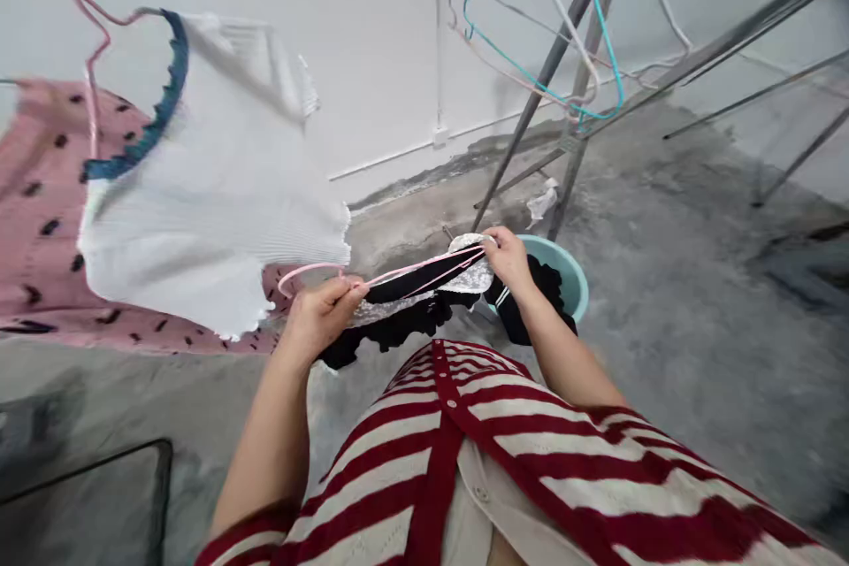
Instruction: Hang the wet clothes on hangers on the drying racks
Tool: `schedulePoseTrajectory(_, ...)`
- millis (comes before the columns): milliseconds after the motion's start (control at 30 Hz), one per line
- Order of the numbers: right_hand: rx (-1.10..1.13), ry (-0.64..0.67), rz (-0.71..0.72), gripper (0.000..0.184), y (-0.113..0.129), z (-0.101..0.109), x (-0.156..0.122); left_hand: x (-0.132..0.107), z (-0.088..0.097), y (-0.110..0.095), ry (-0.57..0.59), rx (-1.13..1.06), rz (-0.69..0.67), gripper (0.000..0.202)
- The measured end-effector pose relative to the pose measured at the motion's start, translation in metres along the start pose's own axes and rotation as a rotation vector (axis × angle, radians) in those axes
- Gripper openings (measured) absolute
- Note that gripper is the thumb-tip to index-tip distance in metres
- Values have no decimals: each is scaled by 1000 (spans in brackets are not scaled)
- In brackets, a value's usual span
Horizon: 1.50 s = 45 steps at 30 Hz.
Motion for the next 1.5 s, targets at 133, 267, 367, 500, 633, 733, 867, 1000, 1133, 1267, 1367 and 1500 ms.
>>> schedulePoseTrajectory(133,-94,-15,47,20,25,18,5,8,3,-13,-100,58,-37,23)
schedulePoseTrajectory(267,-181,19,134,19,58,4,-23,8,-4,-30,-265,74,21,23)
schedulePoseTrajectory(367,-159,122,251,18,81,-29,-57,6,-25,-42,-265,15,23,23)
schedulePoseTrajectory(500,-72,388,522,17,112,-53,-92,0,-22,-30,-315,-120,76,21)
schedulePoseTrajectory(633,-58,7,580,35,115,23,-64,-7,12,-13,-414,-198,68,18)
schedulePoseTrajectory(733,-65,-21,416,55,87,46,-33,-7,27,-10,-435,-245,40,16)
schedulePoseTrajectory(867,41,155,151,28,39,35,-15,-6,32,-4,-450,-264,72,14)
schedulePoseTrajectory(1000,0,19,115,23,27,61,-12,-4,33,-4,-442,-280,39,14)
schedulePoseTrajectory(1133,-174,94,306,22,71,64,-18,0,35,-25,-452,-181,-135,13)
schedulePoseTrajectory(1267,-191,391,574,32,135,21,-39,6,28,-55,-403,-157,-359,13)
schedulePoseTrajectory(1367,-306,736,630,33,145,-29,-61,10,19,-66,-336,-170,-427,13)
schedulePoseTrajectory(1500,-412,801,631,35,133,-51,-66,15,15,-63,-293,-145,-374,12)
Point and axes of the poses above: each hand's wrist, its own x-axis towards the middle knuckle, its own z-axis out of the back of the hand, y = z × x, the point moved 10 cm from there along x, towards the middle knuckle, and after that the axes turned 12 degrees about x, right-handed, at the moved point
